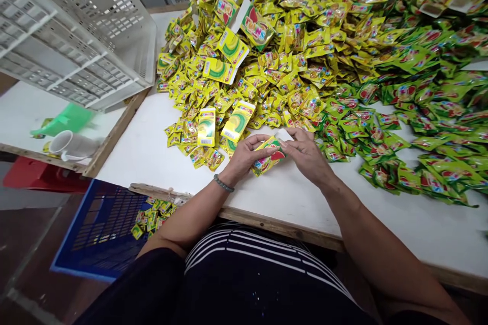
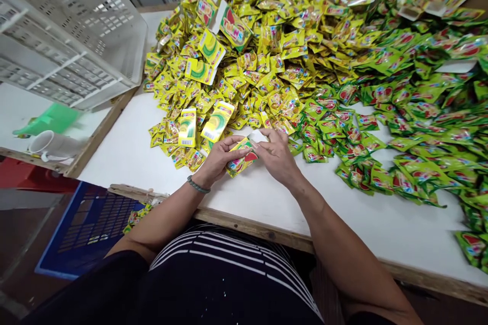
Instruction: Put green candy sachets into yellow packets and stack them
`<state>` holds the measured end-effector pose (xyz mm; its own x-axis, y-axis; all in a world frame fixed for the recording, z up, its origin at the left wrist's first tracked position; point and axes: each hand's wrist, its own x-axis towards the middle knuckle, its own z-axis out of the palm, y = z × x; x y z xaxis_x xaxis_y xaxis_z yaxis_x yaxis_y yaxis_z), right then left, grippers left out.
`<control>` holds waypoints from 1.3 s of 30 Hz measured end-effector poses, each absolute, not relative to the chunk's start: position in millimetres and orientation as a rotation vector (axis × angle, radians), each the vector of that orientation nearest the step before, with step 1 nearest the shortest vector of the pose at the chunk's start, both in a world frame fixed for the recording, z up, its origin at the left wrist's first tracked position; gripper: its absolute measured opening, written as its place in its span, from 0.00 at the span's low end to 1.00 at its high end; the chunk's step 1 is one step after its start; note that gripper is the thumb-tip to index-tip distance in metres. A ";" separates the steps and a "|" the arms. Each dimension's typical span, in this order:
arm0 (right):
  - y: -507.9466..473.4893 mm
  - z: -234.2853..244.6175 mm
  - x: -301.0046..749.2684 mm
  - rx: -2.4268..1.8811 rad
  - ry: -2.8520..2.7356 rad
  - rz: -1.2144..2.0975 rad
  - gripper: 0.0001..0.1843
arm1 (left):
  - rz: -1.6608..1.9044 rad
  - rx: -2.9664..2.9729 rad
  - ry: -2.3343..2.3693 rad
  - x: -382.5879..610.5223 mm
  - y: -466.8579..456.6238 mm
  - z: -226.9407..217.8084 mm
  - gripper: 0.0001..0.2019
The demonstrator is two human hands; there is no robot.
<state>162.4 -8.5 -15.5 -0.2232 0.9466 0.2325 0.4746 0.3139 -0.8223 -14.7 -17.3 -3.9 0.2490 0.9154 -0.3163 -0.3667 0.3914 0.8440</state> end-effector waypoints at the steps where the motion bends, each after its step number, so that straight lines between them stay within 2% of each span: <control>1: -9.4 -13.8 160.9 -1.261 -1.824 0.794 0.18 | 1.002 0.701 0.930 -14.3 -16.9 -4.4 0.24; 4: -11.0 -9.9 156.9 -1.258 -1.686 0.699 0.13 | 1.091 0.660 0.906 -12.9 -14.5 -6.2 0.23; 10: -9.4 -14.7 151.8 -1.111 -1.356 1.188 0.16 | 1.118 0.902 0.987 -13.7 -16.8 -8.8 0.28; 12: -8.7 -15.5 152.9 -1.102 -1.228 1.176 0.19 | 1.122 1.048 1.013 -14.9 -20.1 -8.5 0.33; 14: -9.1 -15.0 154.4 -1.126 -1.213 1.119 0.16 | 1.139 1.148 1.008 -16.3 -22.8 -7.8 0.35; 17: -11.7 -14.2 155.8 -1.162 -1.405 1.015 0.12 | 1.162 1.211 0.998 -19.2 -23.6 -6.4 0.29; 20: -14.1 -15.8 155.5 -1.175 -1.566 0.973 0.13 | 1.153 1.201 0.959 -22.4 -21.4 -6.0 0.24; 24: -14.0 -19.1 153.5 -1.195 -1.493 1.052 0.16 | 1.110 1.172 0.889 -24.9 -19.6 -6.7 0.26; 29: -12.6 -18.3 153.3 -1.162 -1.388 1.132 0.15 | 1.068 1.233 0.872 -24.9 -21.1 -4.5 0.20; 34: -12.3 -16.6 154.3 -1.151 -1.358 1.134 0.14 | 1.027 1.110 0.825 -23.2 -22.0 0.1 0.24; 38: -10.3 -13.9 155.6 -1.091 -1.381 1.237 0.27 | 1.099 1.103 0.883 -23.3 -19.7 -1.2 0.24; 39: -10.1 -12.7 156.4 -1.106 -1.429 1.205 0.27 | 1.118 1.084 0.902 -23.5 -18.9 -2.0 0.26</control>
